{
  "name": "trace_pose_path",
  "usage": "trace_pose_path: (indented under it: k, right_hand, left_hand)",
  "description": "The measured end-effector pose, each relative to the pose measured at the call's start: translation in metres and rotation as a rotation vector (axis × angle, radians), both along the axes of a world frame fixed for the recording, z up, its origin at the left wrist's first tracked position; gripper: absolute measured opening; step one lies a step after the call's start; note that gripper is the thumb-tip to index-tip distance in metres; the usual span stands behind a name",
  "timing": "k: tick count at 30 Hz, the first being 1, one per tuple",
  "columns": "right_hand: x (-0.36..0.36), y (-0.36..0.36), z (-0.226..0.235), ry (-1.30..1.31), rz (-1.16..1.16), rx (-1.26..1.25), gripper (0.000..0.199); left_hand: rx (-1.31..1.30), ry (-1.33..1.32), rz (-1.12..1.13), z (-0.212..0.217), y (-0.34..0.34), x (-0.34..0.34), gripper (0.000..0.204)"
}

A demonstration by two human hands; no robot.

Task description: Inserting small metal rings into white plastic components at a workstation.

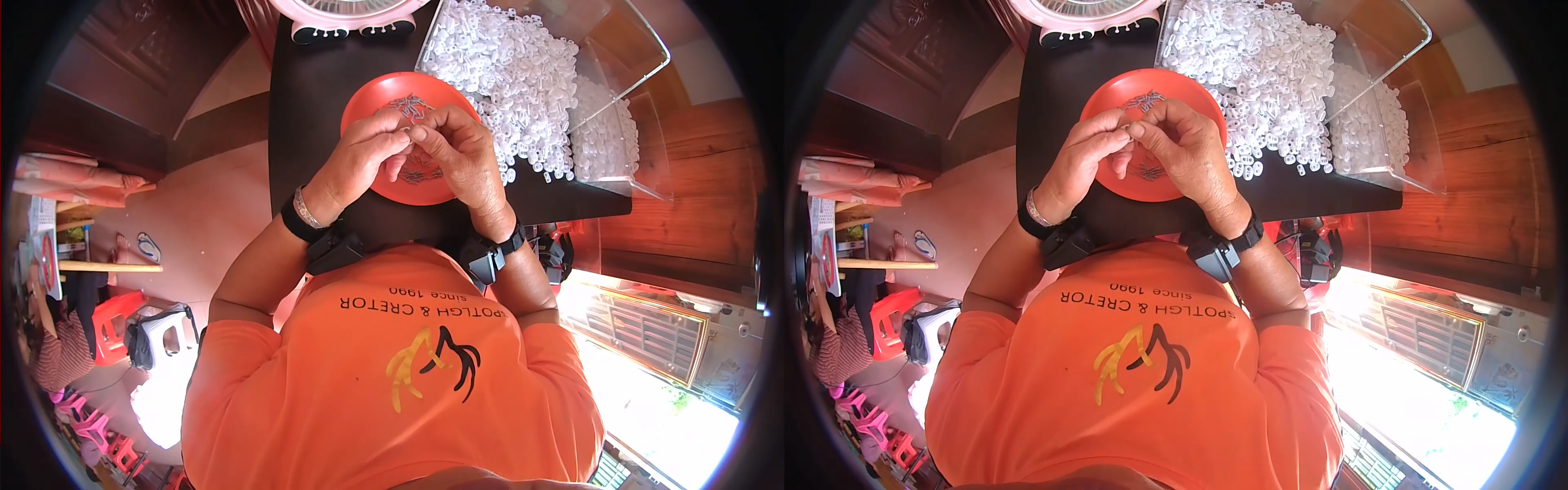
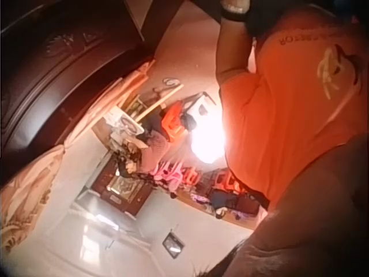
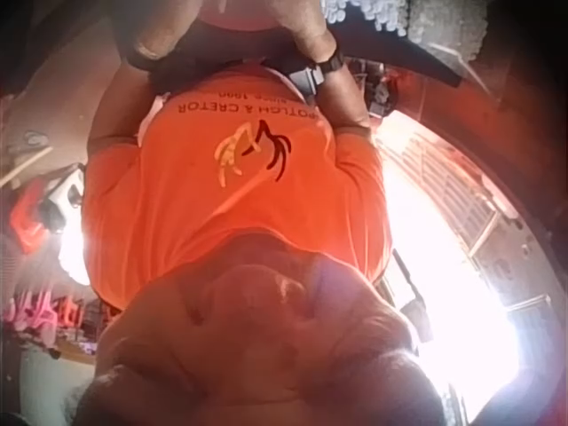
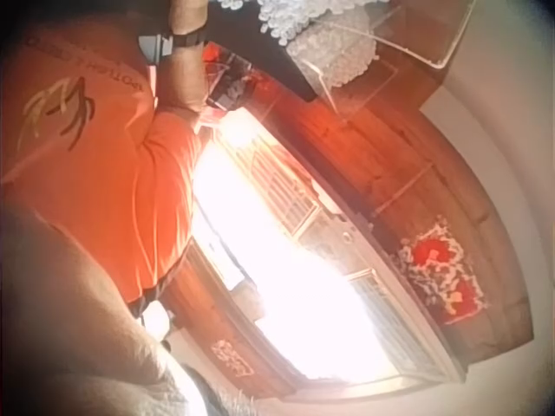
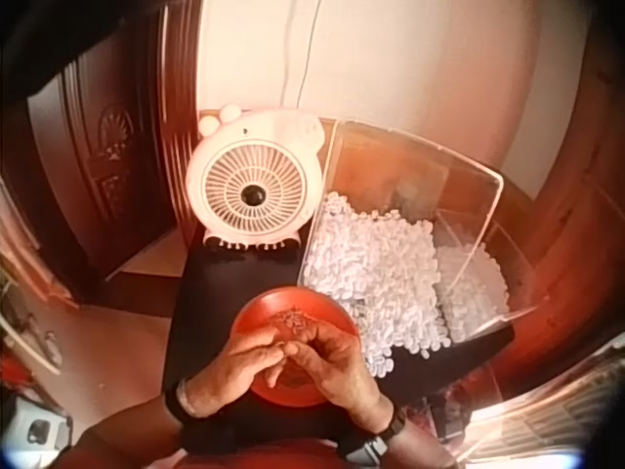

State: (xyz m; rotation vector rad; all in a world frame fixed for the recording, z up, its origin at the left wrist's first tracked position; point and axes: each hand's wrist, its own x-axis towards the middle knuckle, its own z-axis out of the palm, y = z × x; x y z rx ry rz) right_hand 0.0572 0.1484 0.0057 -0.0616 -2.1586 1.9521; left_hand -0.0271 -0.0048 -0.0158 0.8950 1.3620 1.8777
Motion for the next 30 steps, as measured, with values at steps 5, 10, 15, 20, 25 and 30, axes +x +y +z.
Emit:
trace_pose_path:
  k: [5,10,15,20,25,30]
  right_hand:
    - [0.000,0.008,-0.001,-0.044,0.053,-0.096,0.013]
    - [0.000,0.008,-0.003,-0.091,0.044,-0.193,0.019]
    - [-0.002,0.003,-0.001,-0.069,0.054,-0.213,0.019]
    - [-0.004,0.004,-0.005,-0.054,0.069,-0.218,0.018]
    - [-0.003,0.002,-0.004,-0.059,0.041,-0.203,0.018]
    - [-0.002,0.003,-0.007,-0.047,0.041,-0.199,0.020]
  left_hand:
    - [0.004,0.036,0.011,0.009,0.000,0.003,0.023]
    - [-0.063,0.114,0.099,0.004,0.000,0.006,0.025]
    - [-0.090,0.133,0.119,0.001,0.002,0.006,0.024]
    - [-0.092,0.102,0.122,0.000,0.002,0.007,0.024]
    - [-0.082,0.130,0.130,-0.003,0.003,0.006,0.025]
    - [-0.086,0.134,0.133,-0.004,0.003,0.006,0.024]
